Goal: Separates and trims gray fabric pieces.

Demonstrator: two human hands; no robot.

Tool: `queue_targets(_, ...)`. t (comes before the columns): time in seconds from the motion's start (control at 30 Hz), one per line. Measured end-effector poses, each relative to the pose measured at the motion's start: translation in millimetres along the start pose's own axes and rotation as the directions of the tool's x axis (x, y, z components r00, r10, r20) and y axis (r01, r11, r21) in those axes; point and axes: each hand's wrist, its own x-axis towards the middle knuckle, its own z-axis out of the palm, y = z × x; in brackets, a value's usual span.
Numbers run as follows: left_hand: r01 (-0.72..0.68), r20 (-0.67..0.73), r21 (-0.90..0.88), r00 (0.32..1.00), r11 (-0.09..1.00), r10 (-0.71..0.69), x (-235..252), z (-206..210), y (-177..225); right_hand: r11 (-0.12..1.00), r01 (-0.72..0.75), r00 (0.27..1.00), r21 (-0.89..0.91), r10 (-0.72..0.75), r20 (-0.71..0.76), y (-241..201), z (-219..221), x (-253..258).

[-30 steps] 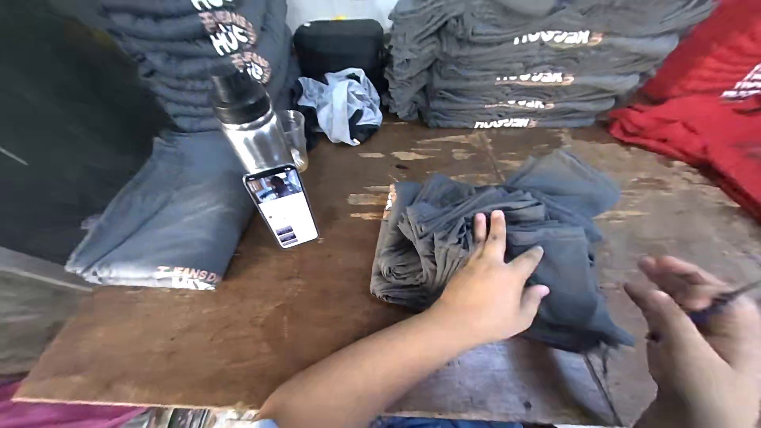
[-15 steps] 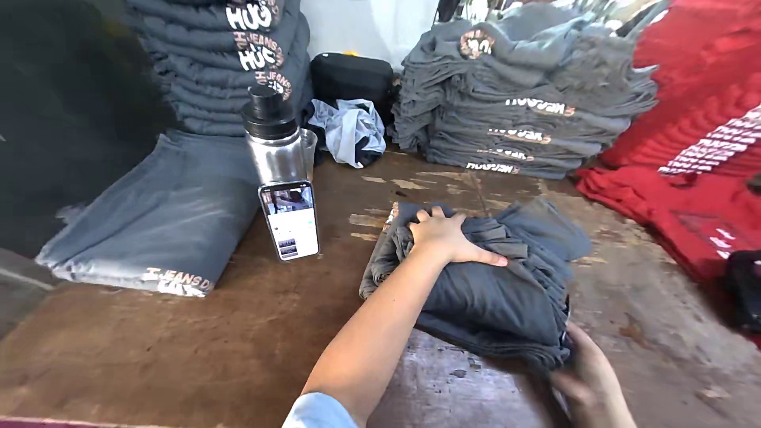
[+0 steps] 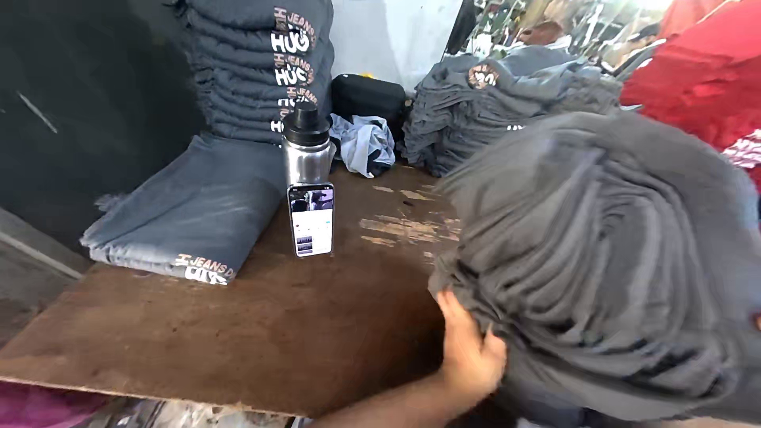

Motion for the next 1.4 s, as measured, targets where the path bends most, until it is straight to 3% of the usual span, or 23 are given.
queue_targets(0.03, 0.046, 0.105, 0.111, 0.993, 0.993, -0.057, -3.8, -1.3, 10.7, 0.971, 0.238, 0.959, 0.031, -0.24, 0.148, 22.2, -12.6, 8.0)
queue_targets(0.07, 0.144, 0.234, 0.301, 0.947, 0.943, -0.219, 2.8, -10.2, 26.4, 0.944, 0.315, 0.751, 0.1, -0.312, 0.581, 29.0, -45.1, 30.6)
queue_targets(0.1, 0.199, 0.317, 0.47, 0.871, 0.86, -0.375, 14.7, -21.9, 35.8, 0.948, 0.308, 0.842, 0.076, -0.309, 0.442, 28.4, -19.9, 21.1)
queue_targets(0.13, 0.15, 0.371, 0.611, 0.813, 0.777, -0.448, 27.1, -35.2, 34.5, 0.957, 0.288, 0.895, 0.024, -0.278, 0.349, 27.8, 2.8, 9.5)
queue_targets(0.2, -0.001, 0.42, 0.761, 0.763, 0.649, -0.491, 48.1, -70.5, 21.9, 0.968, 0.225, 0.916, -0.111, -0.171, 0.363, 41.3, 22.1, -10.6)
queue_targets(0.27, -0.032, 0.402, 0.847, 0.691, 0.53, -0.601, 58.2, -110.4, 26.8, 0.994, 0.028, 0.929, -0.101, 0.012, 0.37, 83.7, 20.4, -43.6)
queue_targets(0.33, -0.013, 0.395, 0.807, 0.756, 0.591, -0.523, 45.5, -147.5, 27.8, 0.967, -0.236, 0.941, 0.092, 0.203, 0.271, 130.0, 21.4, -89.3)
queue_targets(0.37, -0.015, 0.392, 0.767, 0.802, 0.641, -0.451, 35.8, -161.0, 26.1, 0.947, -0.282, 0.943, 0.155, 0.243, 0.229, 143.7, 22.5, -107.6)
queue_targets(0.5, -0.106, 0.299, 0.589, 0.949, 0.801, -0.095, -0.1, -163.8, 8.9, 0.966, -0.171, 0.985, 0.192, 0.17, 0.024, 134.4, 13.9, -135.7)
queue_targets(0.6, -0.225, 0.252, 0.395, 0.959, 0.891, 0.131, -10.2, -136.4, 1.4, 0.992, -0.076, 0.994, 0.103, 0.083, -0.067, 116.9, 1.1, -130.5)
queue_targets(0.83, -0.378, 0.255, 0.149, 0.908, 0.914, 0.334, -24.7, -80.2, -7.7, 0.928, 0.021, 0.997, -0.372, -0.049, -0.064, 124.0, 28.5, -117.8)
queue_targets(0.93, -0.414, 0.29, 0.177, 0.889, 0.893, 0.355, -23.0, -59.1, -5.6, 0.823, 0.09, 0.993, -0.561, -0.117, -0.012, 131.4, 31.0, -115.6)
queue_targets(1.03, -0.404, 0.339, 0.426, 0.901, 0.81, 0.271, -22.5, -47.5, -5.9, 0.779, 0.151, 0.987, -0.608, -0.149, 0.054, 139.0, 31.4, -113.8)
queue_targets(1.13, -0.381, 0.345, 0.523, 0.913, 0.763, 0.219, -27.5, -42.6, -12.4, 0.757, 0.214, 0.973, -0.617, -0.219, 0.069, 159.1, 32.1, -114.1)
queue_targets(1.27, -0.378, 0.346, 0.542, 0.914, 0.751, 0.211, -33.3, -44.0, -16.8, 0.787, 0.207, 0.971, -0.582, -0.237, 0.024, 172.8, 38.5, -117.0)
queue_targets(1.4, -0.345, 0.341, 0.55, 0.924, 0.76, 0.173, -32.6, -58.6, -12.4, 0.899, 0.138, 0.984, -0.416, -0.171, -0.044, 177.5, 56.5, -117.4)
